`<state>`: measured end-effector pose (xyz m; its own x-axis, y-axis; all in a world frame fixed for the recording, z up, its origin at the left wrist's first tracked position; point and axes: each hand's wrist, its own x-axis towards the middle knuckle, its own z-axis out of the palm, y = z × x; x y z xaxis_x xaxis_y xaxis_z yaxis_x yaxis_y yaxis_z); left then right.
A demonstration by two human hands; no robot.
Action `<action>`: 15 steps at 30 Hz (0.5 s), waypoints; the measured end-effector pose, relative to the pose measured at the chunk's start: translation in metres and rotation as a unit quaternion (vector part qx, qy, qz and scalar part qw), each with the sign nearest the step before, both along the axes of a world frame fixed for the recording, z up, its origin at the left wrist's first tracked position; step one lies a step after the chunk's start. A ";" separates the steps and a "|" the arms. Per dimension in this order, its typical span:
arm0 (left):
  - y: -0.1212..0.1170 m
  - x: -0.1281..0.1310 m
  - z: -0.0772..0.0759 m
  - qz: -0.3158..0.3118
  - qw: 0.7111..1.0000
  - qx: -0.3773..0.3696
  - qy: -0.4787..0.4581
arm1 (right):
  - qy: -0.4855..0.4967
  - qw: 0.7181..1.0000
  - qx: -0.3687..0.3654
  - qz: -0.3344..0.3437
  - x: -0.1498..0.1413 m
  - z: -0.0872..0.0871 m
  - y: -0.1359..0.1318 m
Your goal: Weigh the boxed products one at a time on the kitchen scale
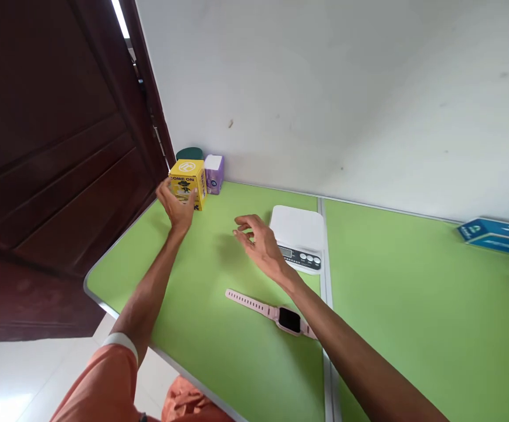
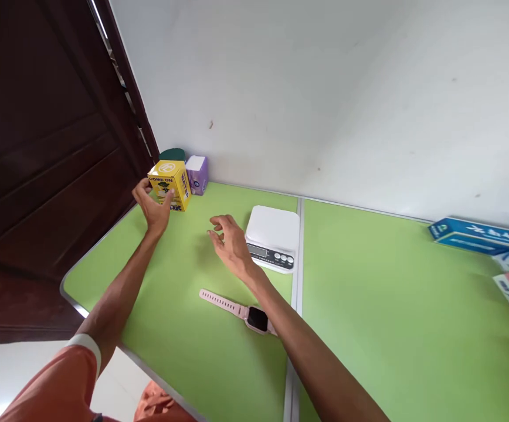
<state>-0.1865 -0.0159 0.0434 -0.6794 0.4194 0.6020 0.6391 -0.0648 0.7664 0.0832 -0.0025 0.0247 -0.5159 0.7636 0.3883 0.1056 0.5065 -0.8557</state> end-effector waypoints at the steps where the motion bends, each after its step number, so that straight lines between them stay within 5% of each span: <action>1: 0.008 -0.017 0.003 0.009 1.000 -0.001 -0.011 | -0.004 1.000 -0.010 0.004 -0.014 0.002 0.007; 6: 0.034 -0.064 0.006 -0.116 0.983 -0.062 -0.132 | -0.021 0.998 -0.065 0.011 -0.082 0.011 0.051; 15: 0.030 -0.076 0.007 -0.325 0.909 -0.151 -0.212 | -0.052 0.997 -0.019 0.047 -0.176 0.004 0.113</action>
